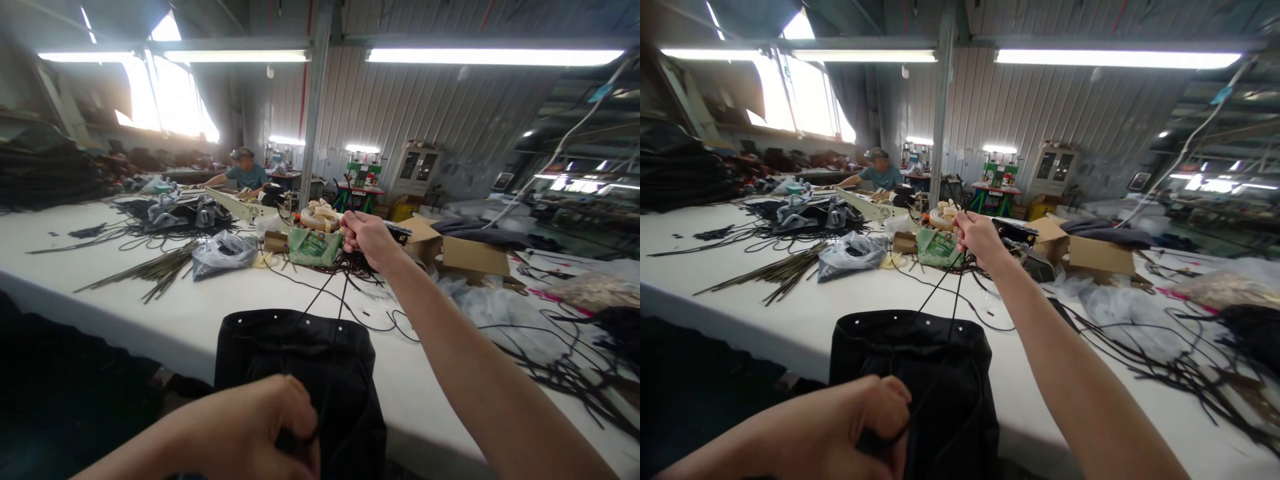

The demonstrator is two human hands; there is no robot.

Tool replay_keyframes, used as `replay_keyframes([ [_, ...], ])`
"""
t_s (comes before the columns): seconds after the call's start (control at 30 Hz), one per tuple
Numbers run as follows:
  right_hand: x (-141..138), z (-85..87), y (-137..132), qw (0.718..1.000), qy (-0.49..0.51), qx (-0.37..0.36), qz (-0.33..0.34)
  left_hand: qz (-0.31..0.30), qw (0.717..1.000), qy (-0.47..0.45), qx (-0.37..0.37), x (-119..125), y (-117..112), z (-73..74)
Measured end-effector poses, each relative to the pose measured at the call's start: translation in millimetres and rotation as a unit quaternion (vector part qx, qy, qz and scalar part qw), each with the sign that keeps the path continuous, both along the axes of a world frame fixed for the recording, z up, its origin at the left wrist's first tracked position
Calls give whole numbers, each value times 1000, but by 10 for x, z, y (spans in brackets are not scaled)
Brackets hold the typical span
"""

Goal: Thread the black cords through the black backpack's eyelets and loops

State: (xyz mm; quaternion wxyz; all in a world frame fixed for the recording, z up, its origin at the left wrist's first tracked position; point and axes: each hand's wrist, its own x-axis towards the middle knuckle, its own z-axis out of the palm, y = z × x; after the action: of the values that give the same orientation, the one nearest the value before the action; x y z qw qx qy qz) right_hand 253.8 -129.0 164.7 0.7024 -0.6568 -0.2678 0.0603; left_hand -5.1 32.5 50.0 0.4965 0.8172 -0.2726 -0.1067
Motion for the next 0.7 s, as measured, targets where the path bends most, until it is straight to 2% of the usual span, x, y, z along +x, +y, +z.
replay_keyframes([
  [0.03,-10,-16,16,1000,4,-2,4,35,999,-28,18,52,5,214],
  [0.07,-16,-16,27,1000,6,-1,6,104,990,-88,48,116,21,373],
  [0.1,-19,7,31,1000,6,3,4,169,968,-161,88,186,50,472],
  [0.17,-18,134,3,1000,-1,21,-7,266,921,-253,127,305,130,522],
  [0.23,-17,366,-84,998,-25,53,-24,320,897,-283,114,361,207,470],
  [0.37,-77,945,-385,981,-135,134,-31,373,878,-292,67,341,281,436],
  [0.47,-221,1224,-570,967,-210,145,-25,398,866,-298,48,379,336,519],
  [0.57,-445,1275,-632,959,-249,130,-33,412,854,-313,52,481,429,556],
  [0.63,-610,1227,-626,959,-251,124,-46,419,848,-320,57,540,479,517],
  [0.7,-774,1163,-604,962,-243,117,-47,415,857,-302,52,568,488,437],
])
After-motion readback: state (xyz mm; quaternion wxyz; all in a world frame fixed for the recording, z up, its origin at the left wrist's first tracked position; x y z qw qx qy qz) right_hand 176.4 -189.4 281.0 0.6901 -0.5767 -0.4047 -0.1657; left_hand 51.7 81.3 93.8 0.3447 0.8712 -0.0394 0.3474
